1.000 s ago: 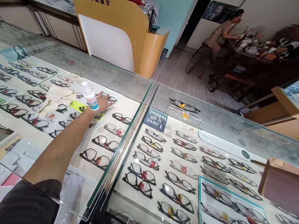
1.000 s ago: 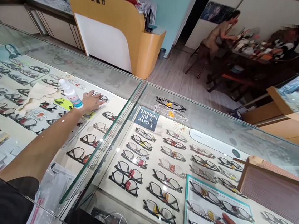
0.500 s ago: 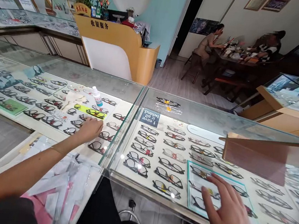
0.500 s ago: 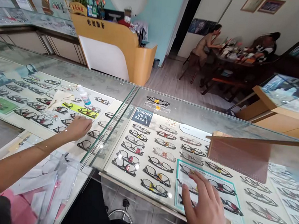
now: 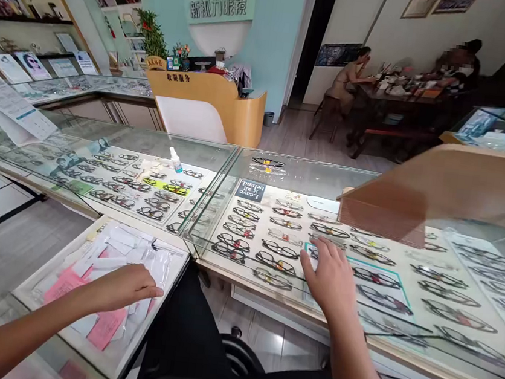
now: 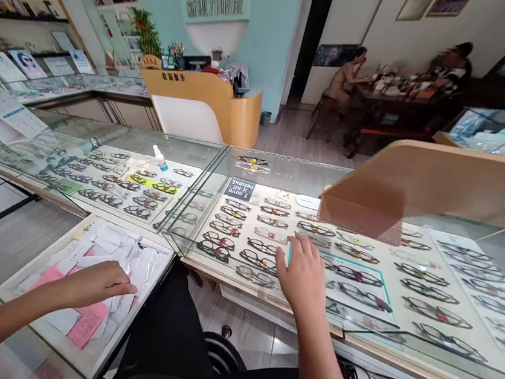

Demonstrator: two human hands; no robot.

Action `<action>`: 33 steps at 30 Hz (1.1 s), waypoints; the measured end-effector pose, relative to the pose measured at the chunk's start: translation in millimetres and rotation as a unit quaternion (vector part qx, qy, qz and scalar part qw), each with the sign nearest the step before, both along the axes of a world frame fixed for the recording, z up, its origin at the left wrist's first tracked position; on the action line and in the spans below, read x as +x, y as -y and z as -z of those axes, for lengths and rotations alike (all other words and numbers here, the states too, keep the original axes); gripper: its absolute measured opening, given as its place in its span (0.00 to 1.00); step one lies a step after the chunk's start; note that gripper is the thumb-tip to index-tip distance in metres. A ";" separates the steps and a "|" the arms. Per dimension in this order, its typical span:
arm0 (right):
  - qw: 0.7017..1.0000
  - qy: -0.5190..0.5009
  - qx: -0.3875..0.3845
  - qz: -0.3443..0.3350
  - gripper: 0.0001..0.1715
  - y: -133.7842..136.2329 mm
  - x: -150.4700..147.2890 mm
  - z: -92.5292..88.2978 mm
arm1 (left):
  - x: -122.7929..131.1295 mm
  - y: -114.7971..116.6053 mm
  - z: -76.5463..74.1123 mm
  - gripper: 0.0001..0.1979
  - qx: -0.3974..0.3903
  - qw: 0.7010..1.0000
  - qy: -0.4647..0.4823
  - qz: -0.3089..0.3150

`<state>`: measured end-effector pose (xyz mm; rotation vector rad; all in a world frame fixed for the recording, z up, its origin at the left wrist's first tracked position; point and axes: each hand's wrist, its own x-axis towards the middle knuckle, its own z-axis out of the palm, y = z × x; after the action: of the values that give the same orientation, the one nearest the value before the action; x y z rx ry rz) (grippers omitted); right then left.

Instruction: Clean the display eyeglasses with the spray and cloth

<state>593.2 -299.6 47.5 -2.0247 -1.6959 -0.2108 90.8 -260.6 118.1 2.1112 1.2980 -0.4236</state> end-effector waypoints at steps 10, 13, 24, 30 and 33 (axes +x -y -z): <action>0.999 -0.039 -0.027 0.005 0.25 -0.3 -6.5 -10.3 | 157.3 -81.2 -108.5 0.28 0.241 0.948 0.110 0.177; 0.999 -0.043 -0.026 0.008 0.24 -0.2 -8.6 -13.0 | 207.4 -129.3 -114.9 0.23 0.321 0.923 0.132 0.166; 0.998 -0.056 -0.022 0.008 0.22 0.9 -12.1 -18.0 | 329.1 -298.9 -84.8 0.11 0.417 0.899 0.049 0.128; 0.998 -0.060 -0.011 0.011 0.20 1.2 -13.1 -15.8 | 356.9 -351.3 -56.1 0.12 0.379 0.916 -0.005 0.134; 0.998 -0.057 -0.006 0.011 0.20 2.0 -14.0 -14.5 | 365.5 -371.3 -49.7 0.12 0.359 0.922 -0.025 0.139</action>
<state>579.2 -301.6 62.0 -2.0243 -1.6102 -0.0903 456.3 110.7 167.7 2.9350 1.3094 -0.1110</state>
